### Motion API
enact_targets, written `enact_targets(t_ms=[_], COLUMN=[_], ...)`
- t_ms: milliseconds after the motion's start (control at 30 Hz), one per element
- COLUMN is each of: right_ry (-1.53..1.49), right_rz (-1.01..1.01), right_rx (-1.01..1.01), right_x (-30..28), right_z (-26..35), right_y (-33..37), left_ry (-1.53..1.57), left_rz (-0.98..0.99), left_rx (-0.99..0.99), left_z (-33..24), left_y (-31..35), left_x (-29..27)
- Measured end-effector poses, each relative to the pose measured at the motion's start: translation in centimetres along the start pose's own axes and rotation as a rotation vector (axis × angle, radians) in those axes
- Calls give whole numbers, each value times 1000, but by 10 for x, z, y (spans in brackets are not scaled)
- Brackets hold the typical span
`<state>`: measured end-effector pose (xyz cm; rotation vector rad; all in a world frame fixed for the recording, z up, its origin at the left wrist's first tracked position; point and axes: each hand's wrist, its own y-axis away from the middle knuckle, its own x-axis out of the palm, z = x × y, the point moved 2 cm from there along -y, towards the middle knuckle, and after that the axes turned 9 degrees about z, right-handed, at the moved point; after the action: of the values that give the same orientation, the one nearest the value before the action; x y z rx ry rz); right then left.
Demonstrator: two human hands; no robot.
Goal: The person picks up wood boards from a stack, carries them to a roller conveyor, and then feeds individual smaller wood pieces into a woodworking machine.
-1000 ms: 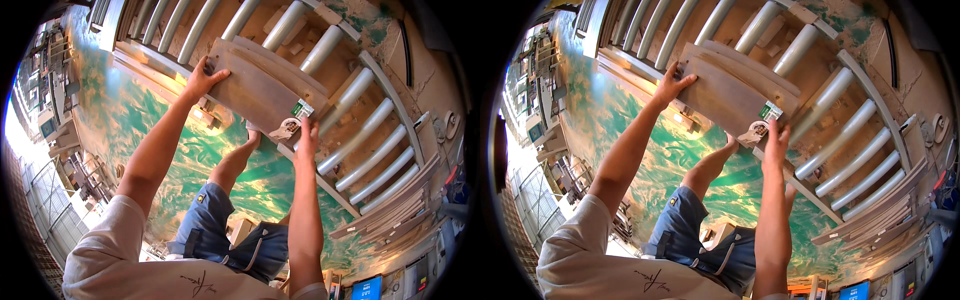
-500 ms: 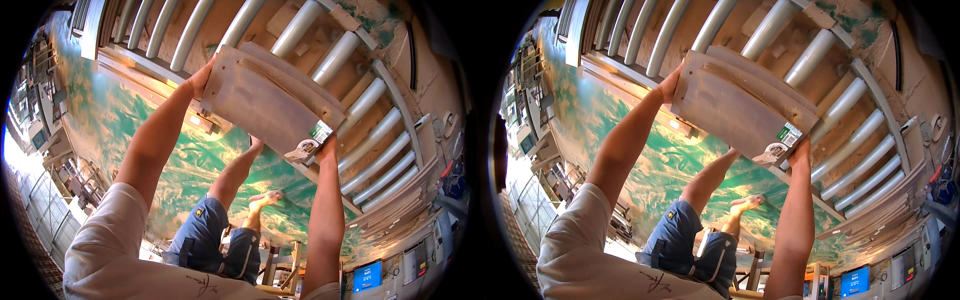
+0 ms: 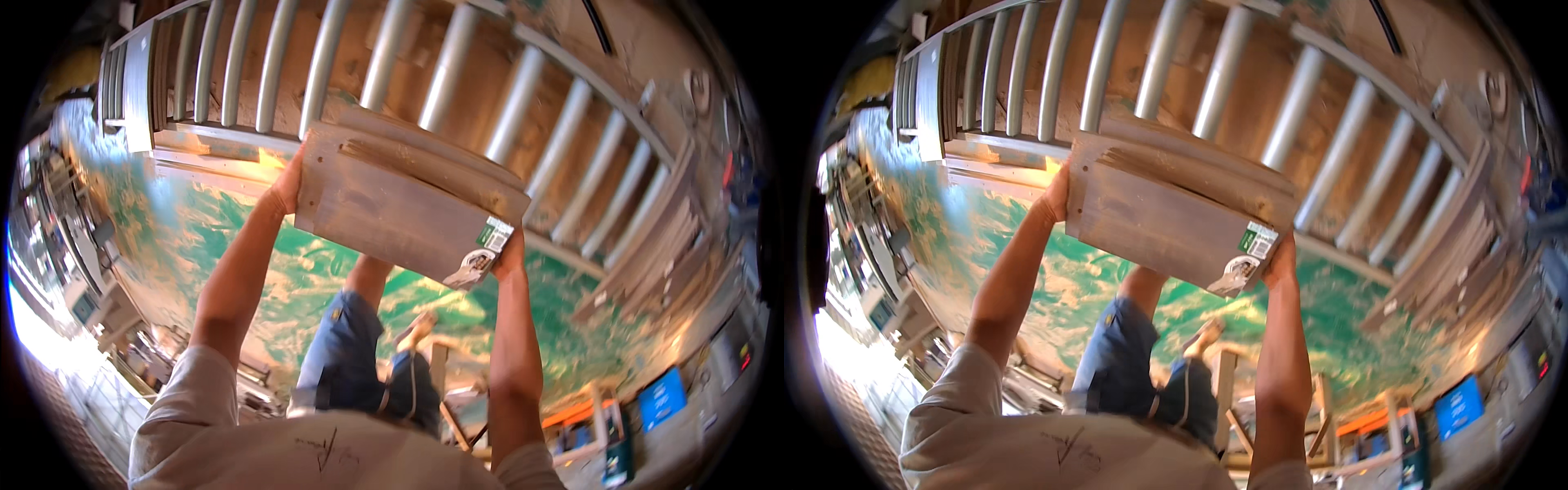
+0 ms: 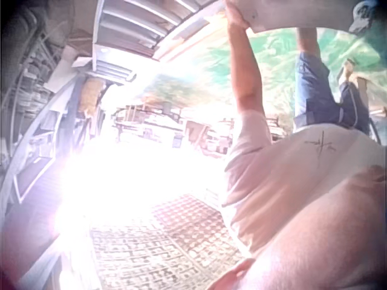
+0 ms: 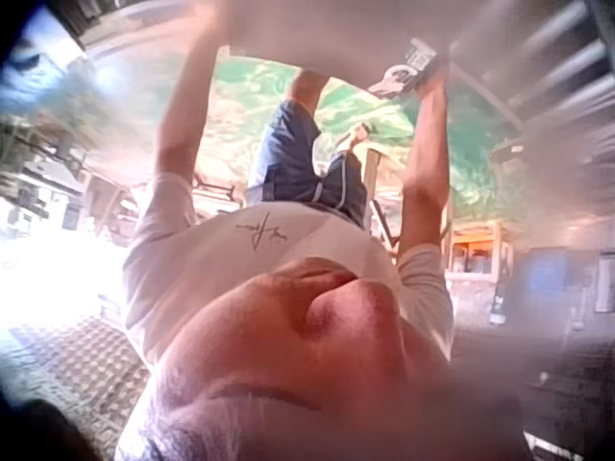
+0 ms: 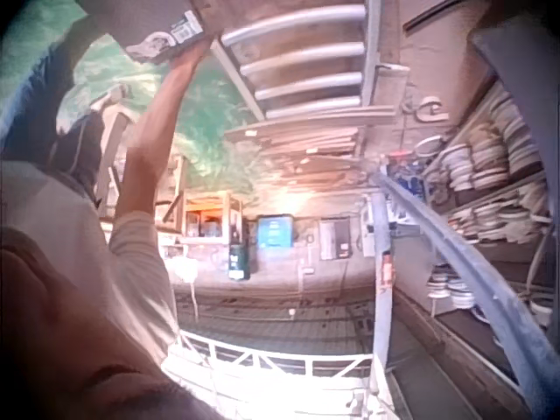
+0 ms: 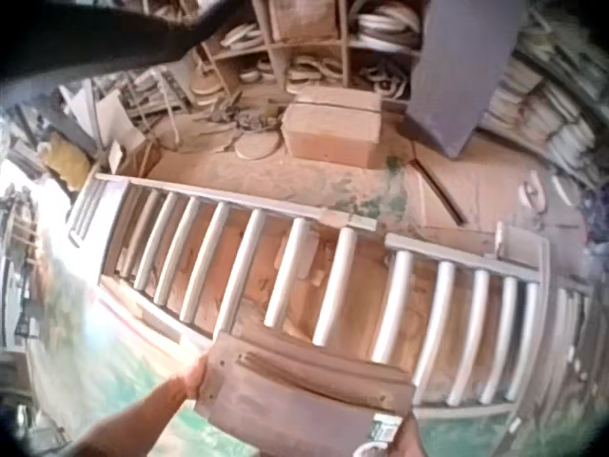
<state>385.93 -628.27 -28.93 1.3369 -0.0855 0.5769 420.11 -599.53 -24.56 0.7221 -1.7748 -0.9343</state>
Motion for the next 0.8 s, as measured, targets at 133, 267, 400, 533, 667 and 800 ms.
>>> enact_targets(t_ms=[133, 267, 400, 533, 667, 800], right_ry=[-258, -184, -314, -468, -563, -724], right_rz=[17, -155, 87, 95, 87, 61], right_rx=[22, -64, -304, -393, -572, -731], right_x=[-54, -137, -216, -330, -422, -543], right_z=[-13, -51, -54, -44, -34, -62], right_y=[158, 288, 435, 591, 702, 778], left_ry=[-134, -180, -275, -447, -663, -803], left_rz=[8, 191, 286, 380, 535, 525], left_rx=[-39, -30, -52, -92, -94, -287], left_z=[48, 120, 204, 311, 394, 483], left_y=[85, 154, 227, 250, 248, 208], left_x=[107, 204, 363, 507, 655, 769])
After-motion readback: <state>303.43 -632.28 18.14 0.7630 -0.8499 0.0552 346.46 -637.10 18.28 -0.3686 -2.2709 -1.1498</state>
